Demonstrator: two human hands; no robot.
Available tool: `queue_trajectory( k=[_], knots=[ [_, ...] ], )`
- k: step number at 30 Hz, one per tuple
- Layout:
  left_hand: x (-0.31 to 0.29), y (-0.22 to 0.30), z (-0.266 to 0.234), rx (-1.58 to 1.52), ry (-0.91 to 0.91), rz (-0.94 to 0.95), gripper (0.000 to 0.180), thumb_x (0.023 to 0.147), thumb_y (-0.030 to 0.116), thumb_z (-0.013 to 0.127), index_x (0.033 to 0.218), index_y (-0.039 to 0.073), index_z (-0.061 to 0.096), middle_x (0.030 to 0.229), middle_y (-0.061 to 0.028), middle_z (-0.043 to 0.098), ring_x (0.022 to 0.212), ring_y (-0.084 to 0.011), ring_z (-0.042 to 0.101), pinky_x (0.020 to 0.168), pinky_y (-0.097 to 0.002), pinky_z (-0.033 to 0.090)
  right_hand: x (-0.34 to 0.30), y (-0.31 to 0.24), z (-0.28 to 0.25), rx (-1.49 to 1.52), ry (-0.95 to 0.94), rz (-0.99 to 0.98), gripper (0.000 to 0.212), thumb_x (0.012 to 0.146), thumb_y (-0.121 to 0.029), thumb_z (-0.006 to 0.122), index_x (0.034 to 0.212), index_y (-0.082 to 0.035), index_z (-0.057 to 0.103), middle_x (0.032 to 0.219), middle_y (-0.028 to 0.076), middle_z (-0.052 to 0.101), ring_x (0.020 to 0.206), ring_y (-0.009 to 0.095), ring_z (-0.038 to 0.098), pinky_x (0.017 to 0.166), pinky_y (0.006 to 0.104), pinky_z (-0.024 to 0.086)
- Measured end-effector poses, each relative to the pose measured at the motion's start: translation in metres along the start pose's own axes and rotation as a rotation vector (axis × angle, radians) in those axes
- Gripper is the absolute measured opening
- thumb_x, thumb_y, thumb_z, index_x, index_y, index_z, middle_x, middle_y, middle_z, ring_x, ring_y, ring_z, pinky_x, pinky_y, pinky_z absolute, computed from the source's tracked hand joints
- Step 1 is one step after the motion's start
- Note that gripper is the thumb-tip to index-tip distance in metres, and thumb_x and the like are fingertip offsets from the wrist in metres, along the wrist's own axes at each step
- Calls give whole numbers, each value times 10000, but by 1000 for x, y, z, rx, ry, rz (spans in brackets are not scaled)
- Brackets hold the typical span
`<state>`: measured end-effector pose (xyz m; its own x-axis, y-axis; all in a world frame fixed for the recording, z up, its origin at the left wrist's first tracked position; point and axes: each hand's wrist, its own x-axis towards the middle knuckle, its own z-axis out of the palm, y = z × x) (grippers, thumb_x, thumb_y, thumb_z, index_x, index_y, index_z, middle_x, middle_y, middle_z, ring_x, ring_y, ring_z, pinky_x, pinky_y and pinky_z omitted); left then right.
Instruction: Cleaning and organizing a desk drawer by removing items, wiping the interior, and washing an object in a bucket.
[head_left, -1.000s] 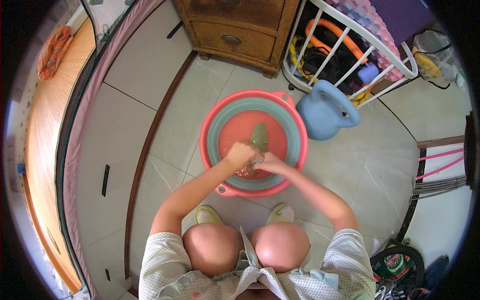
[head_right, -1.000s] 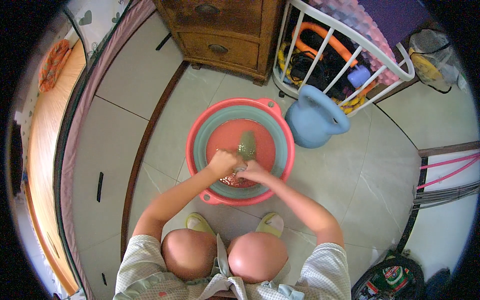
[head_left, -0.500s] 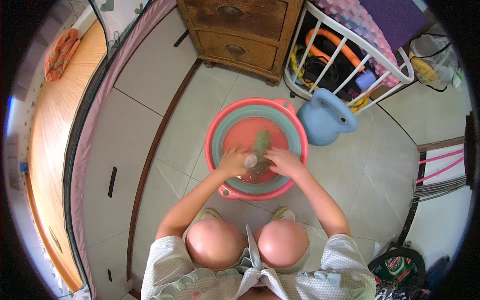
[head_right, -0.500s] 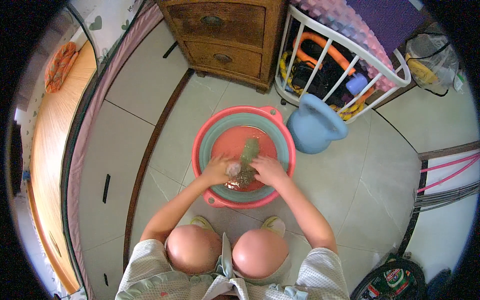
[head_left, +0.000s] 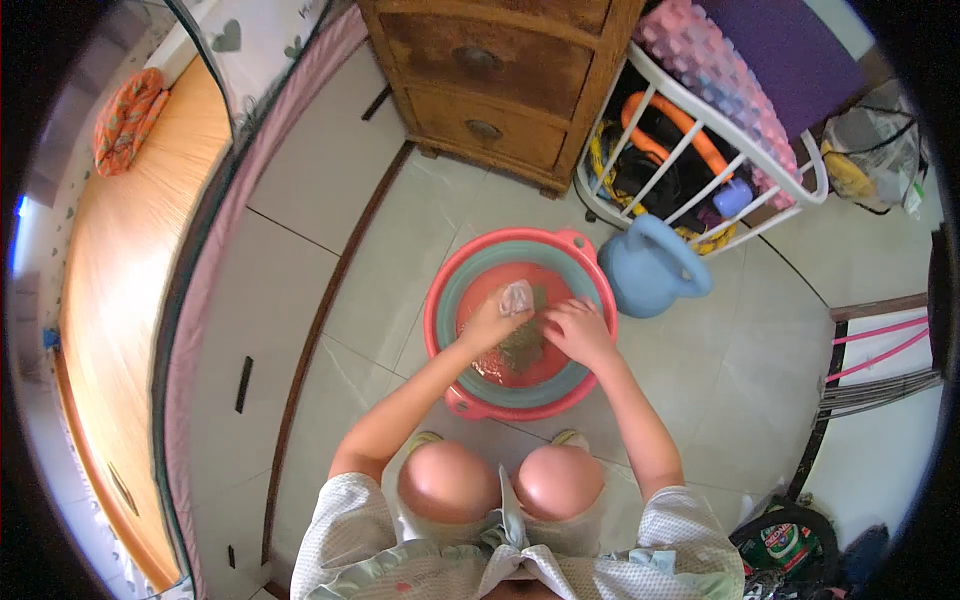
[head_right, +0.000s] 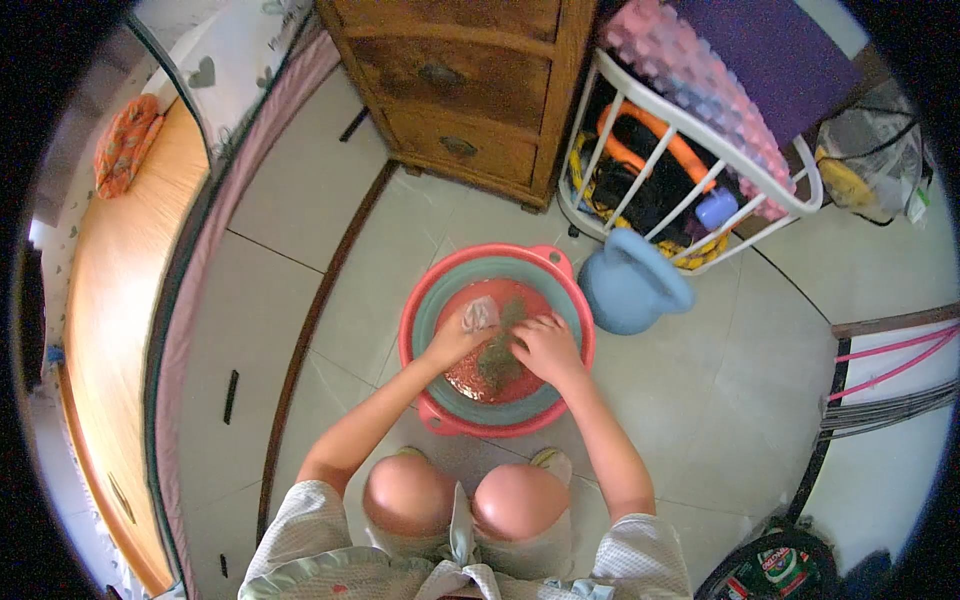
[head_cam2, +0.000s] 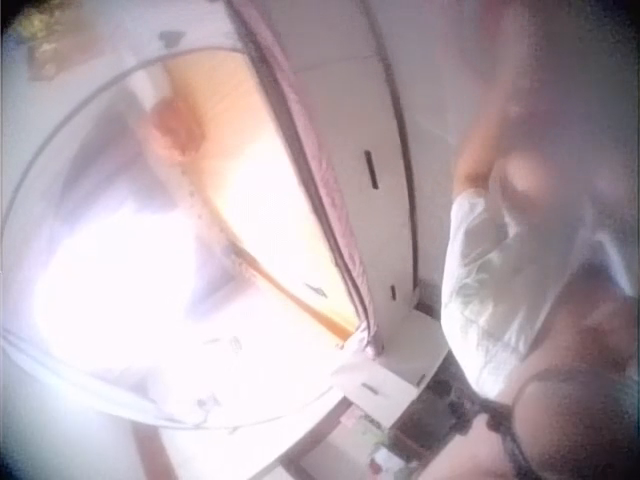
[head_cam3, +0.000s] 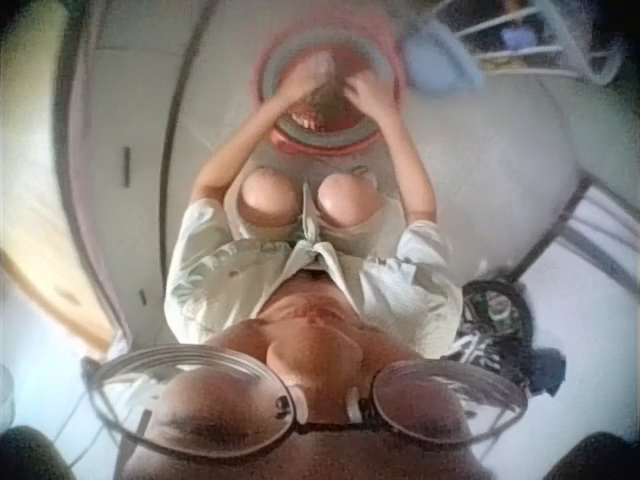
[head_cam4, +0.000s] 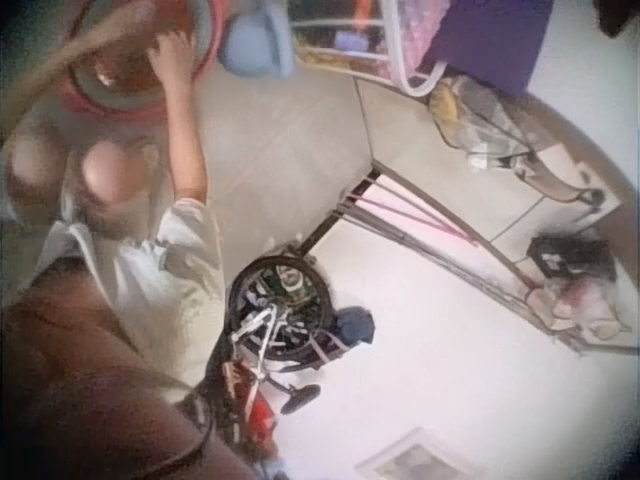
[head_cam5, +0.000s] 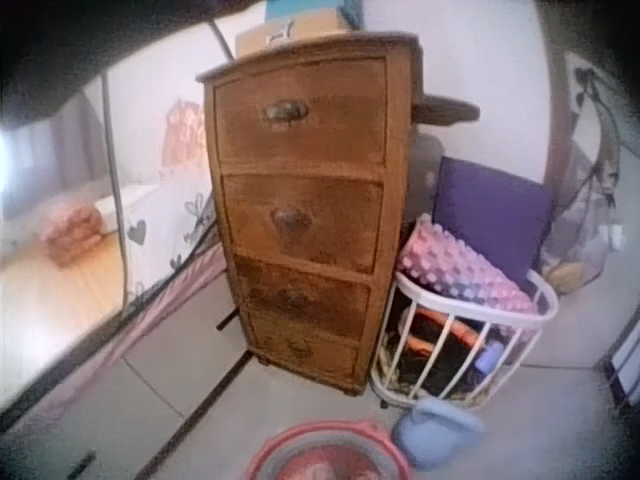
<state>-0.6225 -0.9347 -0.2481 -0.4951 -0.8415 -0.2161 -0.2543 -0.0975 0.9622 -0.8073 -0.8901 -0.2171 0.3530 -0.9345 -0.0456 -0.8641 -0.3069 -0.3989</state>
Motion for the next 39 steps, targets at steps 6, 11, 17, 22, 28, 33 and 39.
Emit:
queue_trajectory(
  k=[6,11,17,22,28,33,39],
  knots=[
    [-23,159,-35,130,336,109,537,658,182,694,1086,18,415,955,-200,531,931,-399,510,738,-400,445,36,-87,-106,990,359,234,280,882,-250,471,939,1,584,785,88,606,793,135,568,711,264,420],
    [-78,310,-69,-466,195,20,331,735,101,643,971,48,417,921,-70,536,949,-166,534,808,-340,444,34,-133,-220,1115,471,264,179,877,-144,477,917,9,562,725,9,533,719,52,475,624,219,385],
    [-169,463,-144,-1135,271,121,258,783,3,547,1002,71,431,955,-70,530,969,-199,535,852,-367,464,30,-248,-400,1720,330,195,202,834,-139,494,995,-34,559,915,28,555,860,110,540,770,229,428],
    [-237,556,-189,-1133,536,221,299,791,-13,496,1080,56,458,1052,-80,530,977,-197,530,792,-315,479,22,-305,-489,1802,172,79,133,804,-169,479,842,-47,516,920,42,543,851,134,534,716,276,449],
    [-312,636,-215,-1035,766,203,202,846,153,488,1031,72,499,984,-49,561,897,-160,556,755,-308,478,41,-368,-541,1616,-140,-15,43,825,-108,475,799,-74,482,901,8,535,817,68,494,753,212,401],
    [-372,668,-209,-913,1053,198,231,854,275,505,938,62,527,831,-24,570,729,-116,552,628,-269,466,30,-445,-560,1247,-443,-161,292,866,-222,437,1114,-79,492,963,4,536,945,109,497,814,243,401],
    [-452,669,-202,-285,1103,103,211,734,221,660,689,42,559,685,-45,556,572,-147,523,509,-259,398,13,-540,-531,1036,-294,-689,324,801,-168,551,1090,-27,508,1082,71,514,1047,191,462,933,308,322]
  ],
)
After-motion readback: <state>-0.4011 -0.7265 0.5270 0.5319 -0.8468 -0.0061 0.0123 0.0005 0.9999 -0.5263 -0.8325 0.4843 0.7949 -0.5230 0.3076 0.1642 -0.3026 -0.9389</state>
